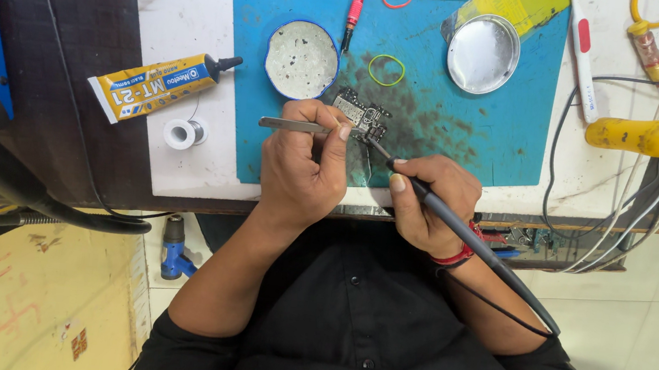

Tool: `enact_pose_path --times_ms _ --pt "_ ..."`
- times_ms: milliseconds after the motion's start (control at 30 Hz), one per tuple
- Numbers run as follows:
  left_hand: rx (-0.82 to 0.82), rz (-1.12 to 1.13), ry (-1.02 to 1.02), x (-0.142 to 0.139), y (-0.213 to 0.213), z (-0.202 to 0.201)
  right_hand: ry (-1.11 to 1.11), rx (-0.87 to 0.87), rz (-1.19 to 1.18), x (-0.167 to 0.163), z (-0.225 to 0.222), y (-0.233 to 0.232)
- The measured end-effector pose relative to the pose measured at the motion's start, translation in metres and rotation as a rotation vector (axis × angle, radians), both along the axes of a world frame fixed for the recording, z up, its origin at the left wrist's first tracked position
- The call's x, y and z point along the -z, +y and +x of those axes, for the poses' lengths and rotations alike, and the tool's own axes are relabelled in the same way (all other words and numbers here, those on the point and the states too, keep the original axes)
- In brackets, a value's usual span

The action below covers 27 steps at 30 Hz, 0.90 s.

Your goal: The person solders a small circuit board using a soldering iron and solder wire. They hold the board with their left hand and apply solder to various points with the iron in their right hand, occasionally using tweezers to adjust components.

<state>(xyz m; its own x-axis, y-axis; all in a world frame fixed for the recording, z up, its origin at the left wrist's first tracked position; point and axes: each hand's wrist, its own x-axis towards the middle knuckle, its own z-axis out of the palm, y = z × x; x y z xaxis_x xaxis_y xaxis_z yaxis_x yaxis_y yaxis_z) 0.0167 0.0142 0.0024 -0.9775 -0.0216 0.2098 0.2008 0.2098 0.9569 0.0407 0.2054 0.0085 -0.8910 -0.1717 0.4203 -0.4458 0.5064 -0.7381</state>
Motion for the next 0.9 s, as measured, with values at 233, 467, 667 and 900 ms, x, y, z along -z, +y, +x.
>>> enact_pose_path --times_ms 233,467,667,900 --pt "-0.095 0.228 0.001 0.005 0.0 0.011 0.033 0.013 0.124 -0.018 -0.001 -0.007" --pt "-0.149 0.36 0.031 0.002 -0.003 0.017 0.019 0.035 0.334 -0.037 -0.019 -0.024" --pt "-0.23 0.294 0.004 -0.004 -0.02 0.005 0.079 -0.034 0.285 -0.032 -0.026 -0.022" --pt "-0.275 0.279 -0.015 0.001 -0.02 -0.013 0.06 -0.006 0.229 -0.027 -0.024 -0.018"
